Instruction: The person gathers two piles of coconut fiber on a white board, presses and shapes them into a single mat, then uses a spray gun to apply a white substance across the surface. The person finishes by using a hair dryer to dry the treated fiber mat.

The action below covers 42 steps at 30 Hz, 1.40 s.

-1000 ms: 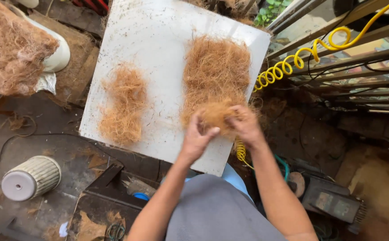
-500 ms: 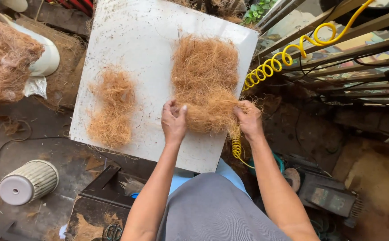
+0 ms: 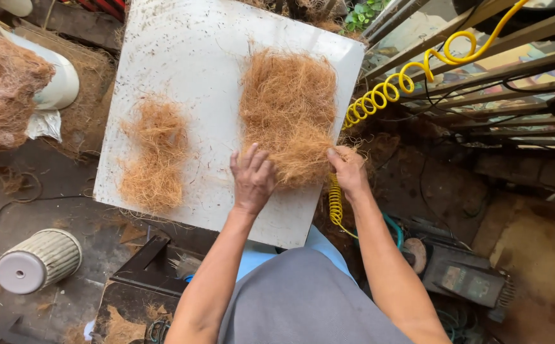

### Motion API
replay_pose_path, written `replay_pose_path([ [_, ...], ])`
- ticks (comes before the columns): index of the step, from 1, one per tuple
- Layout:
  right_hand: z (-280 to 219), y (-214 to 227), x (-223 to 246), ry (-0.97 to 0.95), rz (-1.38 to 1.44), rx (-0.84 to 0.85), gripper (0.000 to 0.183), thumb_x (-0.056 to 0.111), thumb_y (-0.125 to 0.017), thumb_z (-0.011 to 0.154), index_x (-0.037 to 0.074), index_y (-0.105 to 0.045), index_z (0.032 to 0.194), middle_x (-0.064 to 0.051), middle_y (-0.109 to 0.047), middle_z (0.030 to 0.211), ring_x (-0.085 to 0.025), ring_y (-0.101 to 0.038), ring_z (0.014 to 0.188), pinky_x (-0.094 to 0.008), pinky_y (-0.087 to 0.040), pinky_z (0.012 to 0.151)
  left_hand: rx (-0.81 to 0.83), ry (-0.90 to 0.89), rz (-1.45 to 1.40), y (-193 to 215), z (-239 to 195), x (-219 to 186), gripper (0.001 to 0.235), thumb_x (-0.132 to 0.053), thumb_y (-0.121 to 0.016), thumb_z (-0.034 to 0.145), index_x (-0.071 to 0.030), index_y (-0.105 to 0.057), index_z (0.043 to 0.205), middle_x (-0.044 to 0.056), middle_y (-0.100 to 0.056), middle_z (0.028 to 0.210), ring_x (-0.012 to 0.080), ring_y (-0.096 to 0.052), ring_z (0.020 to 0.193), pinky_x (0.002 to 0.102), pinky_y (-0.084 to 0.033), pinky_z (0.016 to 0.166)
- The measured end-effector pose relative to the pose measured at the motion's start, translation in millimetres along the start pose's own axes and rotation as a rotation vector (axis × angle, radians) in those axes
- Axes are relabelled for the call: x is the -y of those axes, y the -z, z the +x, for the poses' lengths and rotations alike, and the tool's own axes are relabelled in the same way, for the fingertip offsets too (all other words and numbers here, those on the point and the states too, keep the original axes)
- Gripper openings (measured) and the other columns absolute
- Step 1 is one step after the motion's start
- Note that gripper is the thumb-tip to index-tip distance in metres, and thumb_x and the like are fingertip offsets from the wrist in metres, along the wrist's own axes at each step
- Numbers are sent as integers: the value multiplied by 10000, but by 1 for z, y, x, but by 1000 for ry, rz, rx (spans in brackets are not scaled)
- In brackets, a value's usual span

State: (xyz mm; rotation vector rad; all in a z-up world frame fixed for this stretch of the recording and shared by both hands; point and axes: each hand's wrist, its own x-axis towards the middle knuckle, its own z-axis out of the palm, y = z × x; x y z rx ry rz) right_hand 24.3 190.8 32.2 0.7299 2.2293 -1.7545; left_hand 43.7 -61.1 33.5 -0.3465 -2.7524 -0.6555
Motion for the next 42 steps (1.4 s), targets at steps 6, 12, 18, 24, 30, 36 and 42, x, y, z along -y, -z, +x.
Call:
replay_pose_path([
  [6, -17, 14, 22, -44, 22, 1, 186, 234, -734, 923, 86, -750, 1033, -77, -647, 783, -142, -590, 667, -257, -542, 592, 45, 78, -80, 19, 2, -13, 98, -147, -615, 892, -208, -620, 968, 44, -580, 1337, 280, -411, 1411, 568, -114, 1163],
  [12, -19, 17, -14, -187, -173, 308, 191, 233, -746, 874, 51, -752, 931, -106, -667, 717, -179, -576, 644, -327, -475, 567, 129, -155, -120, -1, -7, -49, 563, -492, -468, 948, -267, -422, 1463, 62, -246, 1648, 280, -132, 1538, 499, 58, 1207],
  [18, -35, 38, 35, 172, -384, 276, 593, 45, -755, 680, 9, -627, 1259, -218, -652, 1178, -355, -579, 1205, -472, -419, 1055, 56, -190, -75, -16, 3, -52, 210, -211, -617, 884, -213, -648, 1092, 26, -565, 1422, 267, -420, 1424, 578, -96, 1206],
  [24, -17, 24, 64, 320, -250, 135, 277, 163, -646, 862, 101, -699, 1126, -96, -657, 1023, -222, -630, 1034, -369, -489, 944, 26, -188, -102, -14, 5, -51, 55, -212, -617, 925, -199, -651, 966, -1, -661, 1253, 229, -508, 1346, 569, -158, 1199],
  [30, -7, -2, 42, 206, -367, 288, 168, 178, -760, 793, 131, -785, 952, -79, -746, 866, -211, -713, 906, -365, -550, 821, 49, -200, -97, -27, -7, -52, 58, -208, -591, 929, -196, -645, 947, -3, -674, 1138, 207, -535, 1308, 590, -160, 1195],
  [36, -5, -9, 14, 31, 119, 63, 172, 87, -737, 867, 46, -746, 1034, -57, -690, 885, -115, -603, 806, -304, -539, 742, 97, -48, -185, -9, -14, -45, 92, -217, -582, 932, -193, -645, 995, 27, -693, 1095, 226, -536, 1315, 586, -133, 1184],
  [42, -8, -19, 2, -45, 286, 136, 190, 44, -762, 860, 17, -693, 1035, -18, -655, 799, -73, -633, 704, -220, -554, 648, 351, 372, -353, 13, 22, -85, 389, -483, -577, 946, -130, -715, 1035, 142, -659, 1251, 358, -420, 1406, 721, -65, 1129],
])
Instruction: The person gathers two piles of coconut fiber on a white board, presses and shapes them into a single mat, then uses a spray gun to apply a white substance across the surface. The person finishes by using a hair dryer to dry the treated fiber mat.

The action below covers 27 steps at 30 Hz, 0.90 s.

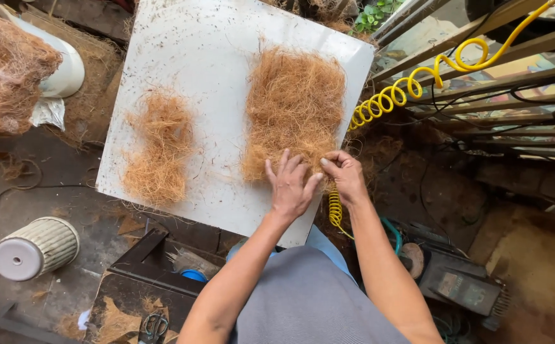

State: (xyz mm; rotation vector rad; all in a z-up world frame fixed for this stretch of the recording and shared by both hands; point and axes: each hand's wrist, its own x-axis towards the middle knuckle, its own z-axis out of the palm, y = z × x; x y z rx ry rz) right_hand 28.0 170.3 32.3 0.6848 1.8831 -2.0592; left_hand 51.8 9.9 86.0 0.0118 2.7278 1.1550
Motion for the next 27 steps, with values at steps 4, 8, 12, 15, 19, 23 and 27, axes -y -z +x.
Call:
replay_pose_path([
  [4, 5, 6, -15, 11, -41, -7, 199, 45, -745, 866, 14, -687, 1053, -13, -654, 785, -53, -605, 701, -206, -533, 639, -71, 52, -134, -39, 4, 27, 172, -327, -701, 886, -160, -689, 924, 109, -664, 1175, 360, -450, 1376, 739, -111, 1103],
  [8, 10, 19, -26, 65, -51, -199, 123, 30, -723, 877, 26, -675, 990, -40, -608, 675, -87, -596, 533, -199, -532, 466, -161, 84, -169, -30, 2, 32, 127, -268, -744, 835, -193, -655, 782, 16, -681, 1062, 277, -516, 1285, 656, -189, 1091],
  [12, 8, 11, -21, 98, -111, -297, 106, 40, -702, 886, 33, -680, 990, -45, -605, 656, -88, -597, 540, -208, -532, 467, -222, 83, -123, -34, 9, 43, 137, -248, -717, 855, -206, -638, 751, 4, -693, 1021, 233, -549, 1205, 584, -236, 1064],
  [15, 17, 19, -34, 77, -105, -356, 117, 62, -682, 905, 29, -671, 1016, -50, -603, 665, -92, -591, 556, -219, -555, 480, -279, 20, -63, -34, 7, 57, 135, -295, -765, 810, -225, -650, 801, -58, -664, 1053, 179, -554, 1170, 507, -281, 1015],
  [19, 1, 18, 1, 209, -200, -330, 198, -1, -666, 876, 32, -660, 1071, -47, -588, 827, -121, -594, 736, -275, -557, 624, -273, -81, -110, 16, -10, 29, 267, -362, -763, 824, -179, -671, 995, 23, -639, 1215, 234, -559, 1212, 462, -332, 1003],
  [23, -26, 1, 60, 578, -559, -303, 291, 29, -609, 918, 23, -627, 1208, -150, -600, 1131, -288, -575, 1106, -404, -467, 988, -433, 20, -206, 45, -18, 45, 258, -289, -678, 899, -142, -632, 1106, 75, -632, 1118, 255, -595, 1090, 421, -427, 976],
  [27, -55, -57, 97, 815, -833, 29, 162, 112, -595, 988, 65, -714, 1087, -155, -671, 1113, -327, -597, 1167, -457, -422, 1082, -342, 325, -290, 51, -9, 74, 397, -183, -663, 930, 8, -568, 1265, 193, -570, 1166, 353, -612, 1035, 483, -484, 884],
])
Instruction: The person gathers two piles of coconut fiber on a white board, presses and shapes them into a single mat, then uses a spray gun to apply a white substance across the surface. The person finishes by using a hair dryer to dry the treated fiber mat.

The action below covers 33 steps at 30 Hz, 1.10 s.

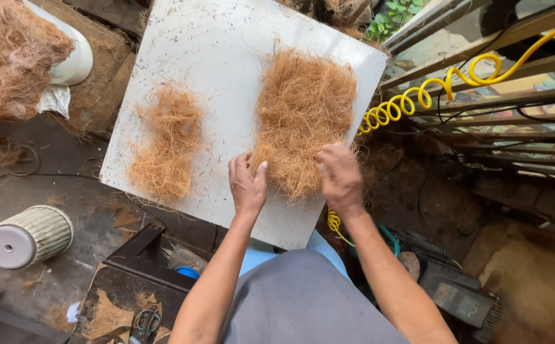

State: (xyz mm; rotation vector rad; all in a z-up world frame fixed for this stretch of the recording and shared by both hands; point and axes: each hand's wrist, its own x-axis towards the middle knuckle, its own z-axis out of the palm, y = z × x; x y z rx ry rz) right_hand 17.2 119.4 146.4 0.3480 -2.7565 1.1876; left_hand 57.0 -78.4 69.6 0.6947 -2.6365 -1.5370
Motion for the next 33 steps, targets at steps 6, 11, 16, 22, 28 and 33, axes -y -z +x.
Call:
replay_pose_path([
  [6, -6, -85, -24, -54, 41, 163, 329, 309, -625, 979, 200, -611, 1289, -24, -646, 1125, -242, -649, 1059, -393, -478, 888, 64, -315, 1, -18, 22, 21, 62, -97, -712, 846, -116, -688, 901, 71, -613, 877, 313, -653, 904, 437, -492, 834],
  [11, -4, -98, -42, -270, 317, 155, 53, 134, -727, 888, 183, -731, 909, 0, -689, 790, -180, -687, 792, -298, -531, 738, 215, -16, -159, 9, 20, 8, 62, -146, -664, 914, -100, -703, 929, 84, -653, 778, 262, -658, 799, 374, -515, 751],
  [16, -5, -87, -55, -266, 246, 77, 61, 84, -708, 887, 144, -701, 887, -56, -668, 750, -235, -679, 736, -344, -530, 696, 185, 124, -238, 22, 23, 4, 89, -102, -678, 875, -63, -707, 950, 59, -647, 658, 184, -626, 671, 335, -503, 676],
  [22, -3, -92, -67, -248, 176, -72, 73, 69, -610, 976, 102, -645, 922, -73, -621, 748, -247, -630, 705, -360, -500, 668, 60, 151, -147, 19, 22, 8, 95, -142, -653, 872, -109, -693, 951, 81, -679, 679, 243, -680, 718, 373, -519, 718],
  [28, 5, -90, -50, -260, 227, -97, 16, 125, -673, 941, 110, -674, 947, -111, -646, 783, -294, -660, 747, -379, -515, 683, 0, -670, 220, -9, -10, -20, 425, -220, -650, 864, -145, -569, 1275, 158, -534, 1333, 337, -486, 1292, 464, -386, 1068],
  [33, 8, -53, -47, 22, -31, -47, 169, 198, -632, 980, 134, -696, 1123, -76, -667, 1042, -308, -654, 1003, -421, -489, 891, 185, -589, 456, -54, 3, 38, 792, -408, -583, 968, -245, -155, 1614, 53, -56, 1688, 327, 13, 1523, 577, 18, 1176],
])
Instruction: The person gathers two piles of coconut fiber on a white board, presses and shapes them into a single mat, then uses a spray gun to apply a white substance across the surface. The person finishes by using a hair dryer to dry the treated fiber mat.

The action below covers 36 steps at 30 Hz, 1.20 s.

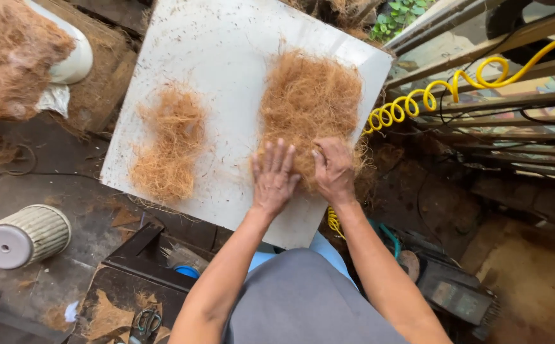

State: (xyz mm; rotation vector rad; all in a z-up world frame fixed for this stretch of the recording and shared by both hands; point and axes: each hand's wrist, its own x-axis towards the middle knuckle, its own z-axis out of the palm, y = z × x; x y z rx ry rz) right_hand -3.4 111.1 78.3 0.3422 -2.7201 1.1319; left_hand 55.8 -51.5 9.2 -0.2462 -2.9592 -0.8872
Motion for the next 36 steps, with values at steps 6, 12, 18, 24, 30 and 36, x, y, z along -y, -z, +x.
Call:
replay_pose_path([
  [6, -51, 5, -36, -66, -312, 301, 677, 514, -428, 1029, 276, -184, 1614, -60, -16, 1682, -373, -15, 1507, -624, -134, 1166, 145, 126, 177, -2, 14, 0, 745, -524, -421, 1005, -230, -124, 1622, 43, -33, 1694, 296, 33, 1542, 547, 144, 1158],
  [12, -66, -9, -56, -131, -295, 309, 674, 480, -447, 1038, 227, -205, 1614, -138, -102, 1669, -443, -145, 1483, -648, -219, 1144, 149, 123, 149, -15, 18, 12, 783, -548, -463, 974, -232, -151, 1619, 60, -71, 1691, 334, -29, 1543, 618, 7, 1177],
  [18, -68, -21, -66, -179, -310, 360, 685, 525, -404, 1027, 280, -153, 1616, -93, -19, 1679, -431, -71, 1498, -664, -157, 1153, 180, 74, 113, -12, 18, 18, 769, -603, -421, 961, -249, -203, 1608, 43, -68, 1690, 343, -51, 1539, 657, -101, 1173],
  [24, -65, 3, -64, -50, -341, 69, 541, 314, -486, 1045, 179, -394, 1561, -98, -242, 1648, -296, -168, 1514, -415, -32, 1202, 17, 38, 14, 30, 7, 14, 797, -653, -421, 946, -269, -194, 1606, 47, -99, 1690, 332, -60, 1549, 671, -102, 1174],
  [30, -2, 31, 69, -83, 113, 70, 195, 73, -628, 990, 44, -695, 1171, -129, -672, 1078, -278, -668, 1007, -372, -539, 920, -349, 250, 217, 108, -61, 87, 856, -406, -727, 825, -198, -350, 1565, 106, -192, 1666, 322, -94, 1537, 550, 39, 1193],
  [36, 23, -92, 141, 102, 121, 846, 845, 339, -806, 771, 220, -406, 1505, -146, -412, 1525, -448, -505, 1302, -553, -446, 1073, -310, 971, -310, 151, -92, 156, 801, -208, -795, 744, -207, -469, 1476, 143, -560, 1403, 354, -531, 1304, 497, -435, 1070],
])
